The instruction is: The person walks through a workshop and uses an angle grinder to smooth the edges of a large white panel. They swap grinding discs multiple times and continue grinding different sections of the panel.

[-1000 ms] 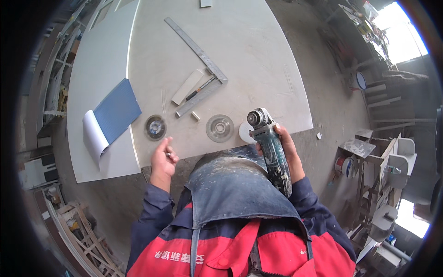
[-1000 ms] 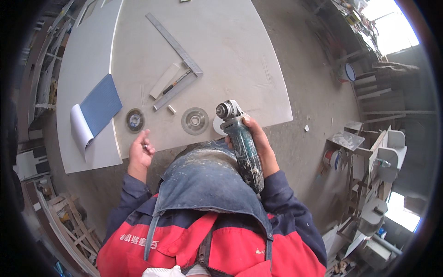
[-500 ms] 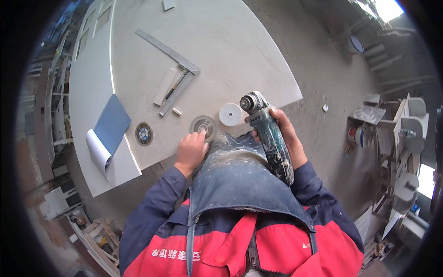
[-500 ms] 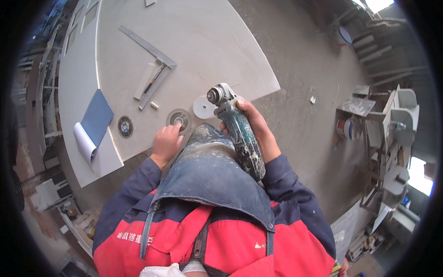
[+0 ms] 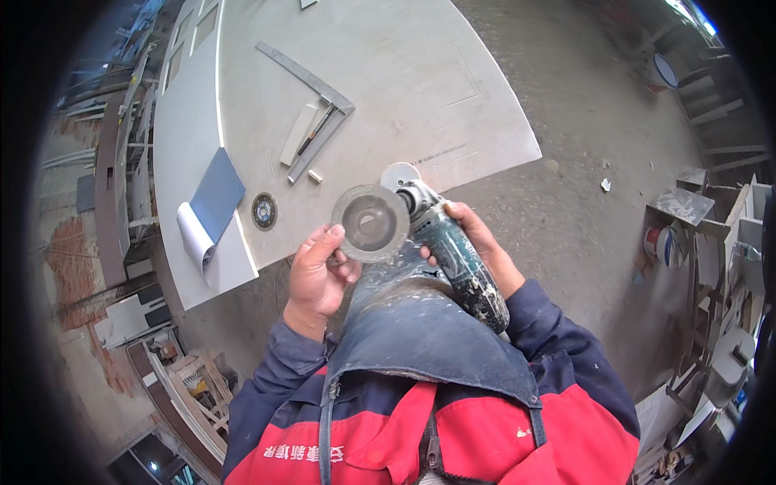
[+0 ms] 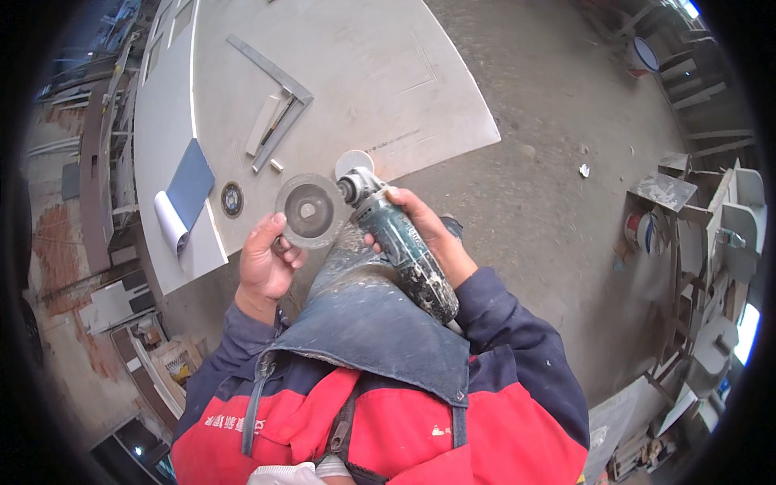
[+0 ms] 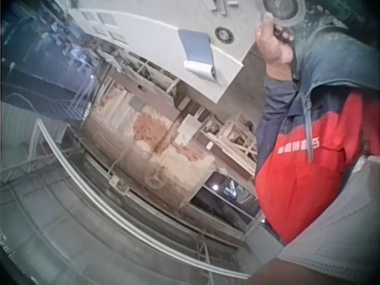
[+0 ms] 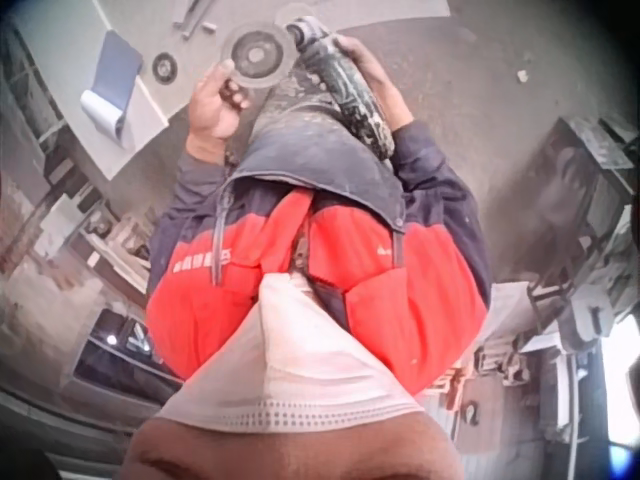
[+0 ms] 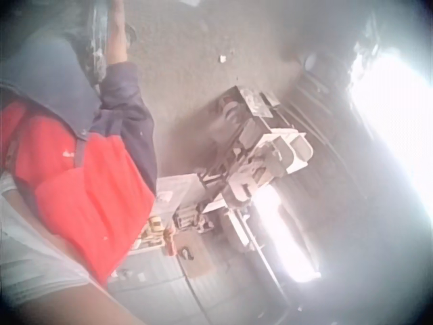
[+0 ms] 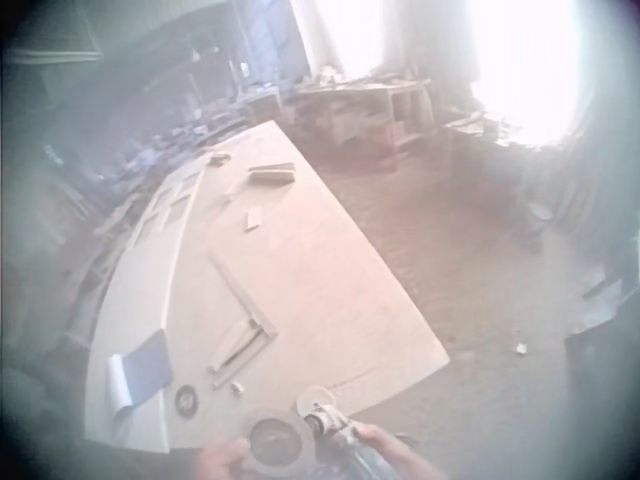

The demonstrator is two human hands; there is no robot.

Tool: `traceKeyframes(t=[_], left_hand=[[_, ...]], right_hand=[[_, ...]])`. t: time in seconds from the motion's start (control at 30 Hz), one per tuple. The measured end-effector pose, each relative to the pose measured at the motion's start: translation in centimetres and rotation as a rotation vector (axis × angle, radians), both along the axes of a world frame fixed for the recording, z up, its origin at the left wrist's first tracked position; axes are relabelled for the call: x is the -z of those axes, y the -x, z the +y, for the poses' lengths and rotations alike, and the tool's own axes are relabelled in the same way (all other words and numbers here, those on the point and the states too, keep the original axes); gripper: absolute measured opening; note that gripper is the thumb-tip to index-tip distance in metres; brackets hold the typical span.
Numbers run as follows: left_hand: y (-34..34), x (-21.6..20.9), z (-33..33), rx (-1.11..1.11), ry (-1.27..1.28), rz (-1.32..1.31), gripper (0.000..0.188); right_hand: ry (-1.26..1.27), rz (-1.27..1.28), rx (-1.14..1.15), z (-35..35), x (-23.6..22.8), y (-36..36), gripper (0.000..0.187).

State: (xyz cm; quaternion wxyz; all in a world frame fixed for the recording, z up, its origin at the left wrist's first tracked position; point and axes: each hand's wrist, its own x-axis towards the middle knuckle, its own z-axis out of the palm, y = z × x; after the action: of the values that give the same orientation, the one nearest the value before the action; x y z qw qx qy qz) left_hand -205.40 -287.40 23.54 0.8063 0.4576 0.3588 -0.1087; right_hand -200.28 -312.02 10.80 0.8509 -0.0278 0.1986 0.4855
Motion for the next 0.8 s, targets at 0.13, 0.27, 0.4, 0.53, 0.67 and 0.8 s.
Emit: traceKeyframes(t=[0.13,0.27,0.4,0.53,0.67,0.8], left_hand=[[0.4,0.5,-1.2,0.057,-0.078,0.007,0.017],[1.3,0.4,-0.2,0.113,-0.191,-0.017,0.019],[2.5,0.4,2.1,0.202,-0.219,-0.083,0.02],[3.9,0.5,6.0,0.287,-0.189,-0.142,0.023],[5.9,0.8,11.4,0.385,-0.19,-0.19,0.024],[8.4,1.1,18.3,0.535,-0.175,-0.24,0.022]], right_hand=[[-0.183,-0.019,-0.045,2.0,0.3,1.6,0.056],[-0.231,-0.003,-0.057,3.2,-0.3,2.7,0.058],[-0.257,-0.012,-0.038,5.0,-1.1,4.7,0.059],[-0.189,-0.045,-0.036,8.2,-1.3,7.4,0.059],[-0.16,-0.033,0.058,13.3,-2.3,11.2,0.062],[-0.158,-0.069,0.192,19.7,-2.6,16.1,0.056]])
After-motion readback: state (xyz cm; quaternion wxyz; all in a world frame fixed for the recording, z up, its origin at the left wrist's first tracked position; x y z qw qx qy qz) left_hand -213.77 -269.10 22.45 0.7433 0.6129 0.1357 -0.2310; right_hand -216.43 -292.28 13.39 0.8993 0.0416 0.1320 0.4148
